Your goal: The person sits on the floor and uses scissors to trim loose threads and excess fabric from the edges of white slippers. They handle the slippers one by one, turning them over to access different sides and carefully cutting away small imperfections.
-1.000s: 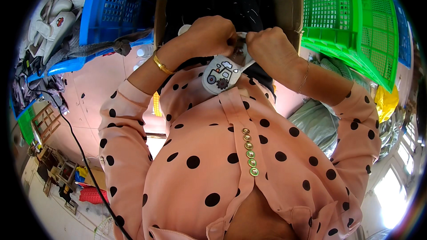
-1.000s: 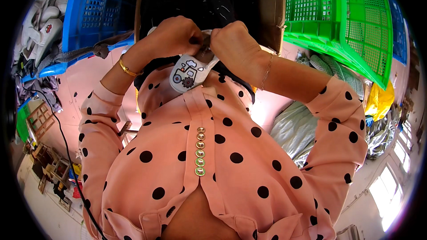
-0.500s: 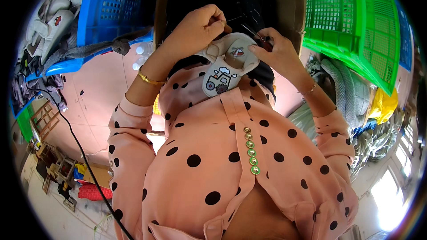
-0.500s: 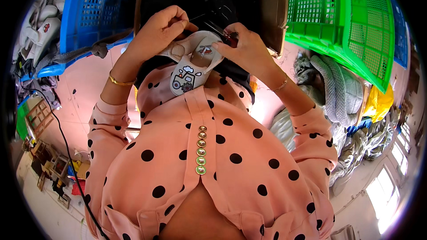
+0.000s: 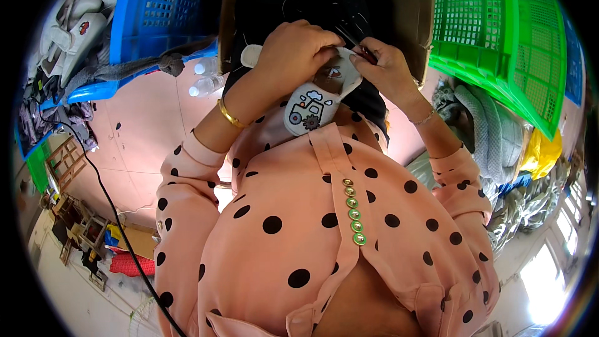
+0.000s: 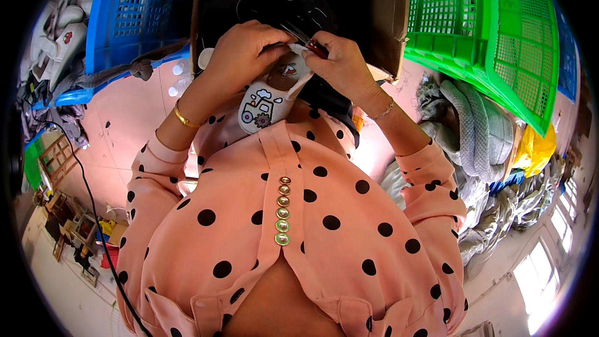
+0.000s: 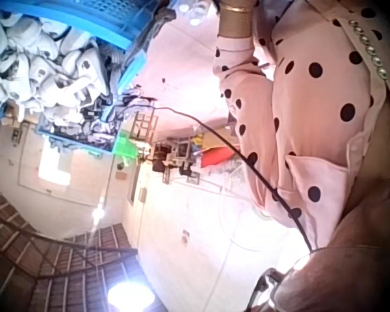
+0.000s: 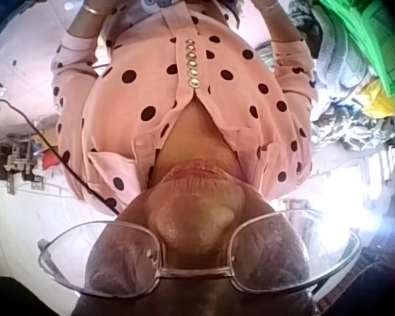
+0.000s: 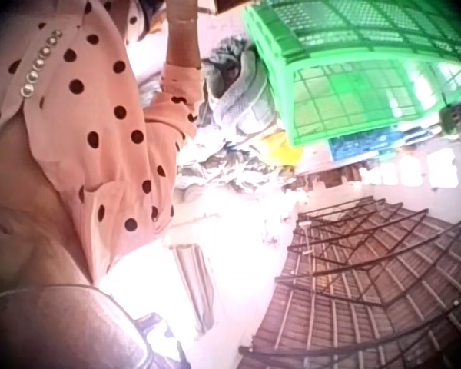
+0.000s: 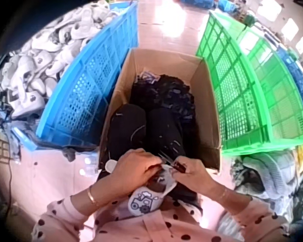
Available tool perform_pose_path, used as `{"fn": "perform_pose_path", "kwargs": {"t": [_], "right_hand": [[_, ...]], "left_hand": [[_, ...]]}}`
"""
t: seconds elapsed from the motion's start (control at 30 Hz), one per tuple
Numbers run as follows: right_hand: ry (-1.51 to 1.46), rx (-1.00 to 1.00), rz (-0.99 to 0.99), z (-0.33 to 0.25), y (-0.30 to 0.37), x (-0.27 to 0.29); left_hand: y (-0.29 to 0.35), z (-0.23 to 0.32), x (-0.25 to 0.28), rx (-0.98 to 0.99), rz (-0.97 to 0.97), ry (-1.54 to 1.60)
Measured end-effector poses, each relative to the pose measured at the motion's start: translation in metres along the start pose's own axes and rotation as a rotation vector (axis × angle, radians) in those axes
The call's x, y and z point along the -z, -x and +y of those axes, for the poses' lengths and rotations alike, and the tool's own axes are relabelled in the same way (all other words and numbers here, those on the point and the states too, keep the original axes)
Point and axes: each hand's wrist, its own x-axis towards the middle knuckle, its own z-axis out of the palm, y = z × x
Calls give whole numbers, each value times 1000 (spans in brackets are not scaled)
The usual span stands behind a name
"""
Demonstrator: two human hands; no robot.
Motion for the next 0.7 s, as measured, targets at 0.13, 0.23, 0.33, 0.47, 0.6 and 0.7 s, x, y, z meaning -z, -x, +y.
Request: {"fn": "perform_pose_path", "kwargs": {"t": [0.13,0.23,0.33,0.47,0.6,0.7], "right_hand": [[-72,35,-43,7,1,-1],[-183,36,-108,20,2,-3],[-281,48,-179,21,4,-4],[-439,-51,-214,9,18,-8],[-299,97,-146,-10,27,-11],[211,430,-39,-12,28,-1]], "left_hand": [[-9,-12,0,40,-141,131],[-13,-19,0,-40,-212,143],[-10,-19,5,87,-365,297],[-3,-8,21,239,-437,565],[-4,-3,35,258,-494,559],[-11,1,40,221,-580,534]]}}
